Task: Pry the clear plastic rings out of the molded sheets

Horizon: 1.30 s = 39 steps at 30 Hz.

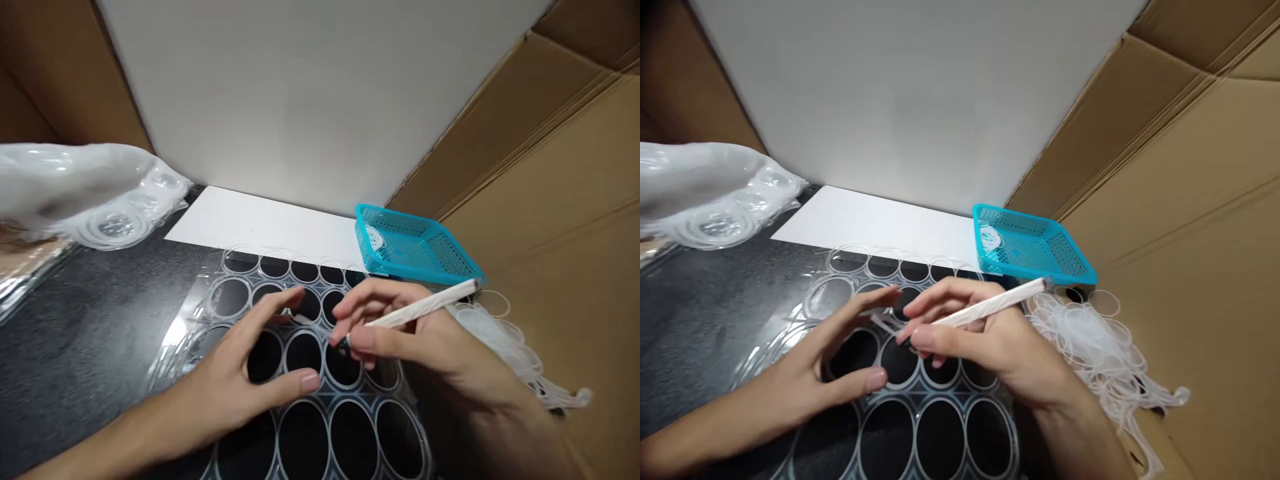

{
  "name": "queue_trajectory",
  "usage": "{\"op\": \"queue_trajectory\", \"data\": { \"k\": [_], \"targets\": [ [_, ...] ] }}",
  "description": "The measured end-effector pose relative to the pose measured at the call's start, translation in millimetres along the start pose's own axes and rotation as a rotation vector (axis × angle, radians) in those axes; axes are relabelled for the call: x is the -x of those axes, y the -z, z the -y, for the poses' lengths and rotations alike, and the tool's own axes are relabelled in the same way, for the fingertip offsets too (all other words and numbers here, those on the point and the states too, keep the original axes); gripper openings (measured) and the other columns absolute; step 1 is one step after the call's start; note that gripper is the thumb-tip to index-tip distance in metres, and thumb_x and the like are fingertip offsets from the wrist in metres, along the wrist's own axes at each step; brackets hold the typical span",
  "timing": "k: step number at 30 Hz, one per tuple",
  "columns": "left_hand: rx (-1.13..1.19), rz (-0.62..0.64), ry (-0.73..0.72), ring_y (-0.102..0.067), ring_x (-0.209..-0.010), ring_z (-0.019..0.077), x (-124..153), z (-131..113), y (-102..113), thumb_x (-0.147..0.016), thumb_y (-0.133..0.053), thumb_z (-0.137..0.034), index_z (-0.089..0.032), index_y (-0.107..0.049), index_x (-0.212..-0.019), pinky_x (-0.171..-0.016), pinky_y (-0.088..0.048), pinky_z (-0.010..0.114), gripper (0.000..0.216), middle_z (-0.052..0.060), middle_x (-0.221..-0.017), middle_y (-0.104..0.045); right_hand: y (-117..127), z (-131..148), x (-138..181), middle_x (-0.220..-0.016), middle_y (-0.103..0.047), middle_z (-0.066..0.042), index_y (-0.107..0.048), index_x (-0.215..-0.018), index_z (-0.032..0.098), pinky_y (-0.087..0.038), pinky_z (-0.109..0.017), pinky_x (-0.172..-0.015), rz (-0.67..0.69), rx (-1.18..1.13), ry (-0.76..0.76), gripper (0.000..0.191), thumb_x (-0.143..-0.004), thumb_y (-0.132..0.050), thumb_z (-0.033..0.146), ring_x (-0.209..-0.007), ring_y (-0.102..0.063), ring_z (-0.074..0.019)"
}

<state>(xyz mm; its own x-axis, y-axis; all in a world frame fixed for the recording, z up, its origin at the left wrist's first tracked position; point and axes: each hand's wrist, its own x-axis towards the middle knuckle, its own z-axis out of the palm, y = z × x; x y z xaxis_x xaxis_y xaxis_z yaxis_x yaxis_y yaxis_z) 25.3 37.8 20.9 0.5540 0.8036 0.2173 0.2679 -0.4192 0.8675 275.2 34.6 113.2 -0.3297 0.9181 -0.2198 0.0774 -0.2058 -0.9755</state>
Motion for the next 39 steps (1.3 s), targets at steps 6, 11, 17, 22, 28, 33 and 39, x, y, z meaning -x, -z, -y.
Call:
{"op": "queue_trajectory", "data": {
  "k": [6,11,17,22,28,33,39],
  "targets": [
    [0.93,0.264,0.21,-0.074,-0.121,0.0278,-8.6,-9.8,2.4,-0.11,-0.052,-0.038,-0.021,-0.072,-0.135,-0.114,-0.053,0.054,0.036,0.015,-0.13,-0.077,-18.6,-42.7,-9.3,-0.085,-0.08,-0.004,-0.079,-0.096,0.021,-0.056,-0.021,-0.059,-0.018,-0.162,0.029,0.023,-0.081,-0.091,0.032,-0.063,-0.068,-0.0106],
    [1.115,0.262,0.321,-0.074,-0.122,0.0321,-7.6,-0.9,-5.4,-0.109,-0.058,-0.041,-0.016,-0.074,-0.13,-0.113,-0.054,0.057,0.037,0.02,-0.129,-0.076,-10.3,-59.1,-10.9,-0.076,-0.074,-0.001,-0.078,-0.091,0.02,-0.054,-0.023,-0.057,-0.081,-0.184,0.013,0.025,-0.08,-0.092,0.037,-0.058,-0.064,-0.0104],
    [1.174,0.276,0.411,-0.073,-0.124,0.034,-7.4,2.4,-5.8,-0.109,-0.054,-0.045,-0.013,-0.072,-0.133,-0.114,-0.054,0.055,0.044,0.023,-0.131,-0.075,-7.4,-61.7,-10.4,-0.086,-0.076,-0.003,-0.075,-0.084,0.02,-0.054,-0.022,-0.059,-0.123,-0.218,-0.015,0.025,-0.08,-0.092,0.037,-0.061,-0.062,-0.0093],
    [1.204,0.317,0.442,-0.072,-0.125,0.031,-6.7,4.3,-4.1,-0.111,-0.045,-0.052,-0.014,-0.072,-0.135,-0.114,-0.055,0.048,0.052,0.02,-0.133,-0.074,-6.3,-61.7,-9.9,-0.093,-0.078,-0.005,-0.076,-0.083,0.02,-0.055,-0.022,-0.06,-0.146,-0.213,-0.002,0.023,-0.08,-0.092,0.036,-0.072,-0.069,-0.013],
    [1.212,0.353,0.431,-0.071,-0.128,0.0312,-7.3,2.4,-0.9,-0.11,-0.041,-0.058,-0.016,-0.073,-0.135,-0.115,-0.054,0.048,0.058,0.019,-0.133,-0.075,-2.5,-61.7,-10.0,-0.094,-0.079,-0.007,-0.076,-0.083,0.02,-0.055,-0.02,-0.06,-0.192,-0.21,0.007,0.023,-0.079,-0.093,0.035,-0.08,-0.073,-0.0151],
    [1.169,0.301,0.438,-0.073,-0.123,0.0322,-5.7,0.9,-2.9,-0.107,-0.058,-0.051,-0.015,-0.075,-0.128,-0.112,-0.056,0.05,0.045,0.02,-0.129,-0.076,-0.5,-63.3,-11.8,-0.094,-0.08,-0.007,-0.076,-0.082,0.02,-0.055,-0.022,-0.06,-0.217,-0.192,0.003,0.024,-0.078,-0.094,0.037,-0.082,-0.073,-0.017],
    [1.092,0.224,0.492,-0.08,-0.107,0.0292,-0.6,7.2,-11.7,-0.099,-0.074,-0.046,-0.015,-0.078,-0.107,-0.102,-0.062,0.045,0.032,0.017,-0.113,-0.081,11.7,-48.3,-3.6,-0.091,-0.08,-0.005,-0.077,-0.081,0.02,-0.056,-0.019,-0.063,-0.286,-0.172,0.083,0.023,-0.076,-0.096,0.033,-0.076,-0.073,-0.013]
  ]
}}
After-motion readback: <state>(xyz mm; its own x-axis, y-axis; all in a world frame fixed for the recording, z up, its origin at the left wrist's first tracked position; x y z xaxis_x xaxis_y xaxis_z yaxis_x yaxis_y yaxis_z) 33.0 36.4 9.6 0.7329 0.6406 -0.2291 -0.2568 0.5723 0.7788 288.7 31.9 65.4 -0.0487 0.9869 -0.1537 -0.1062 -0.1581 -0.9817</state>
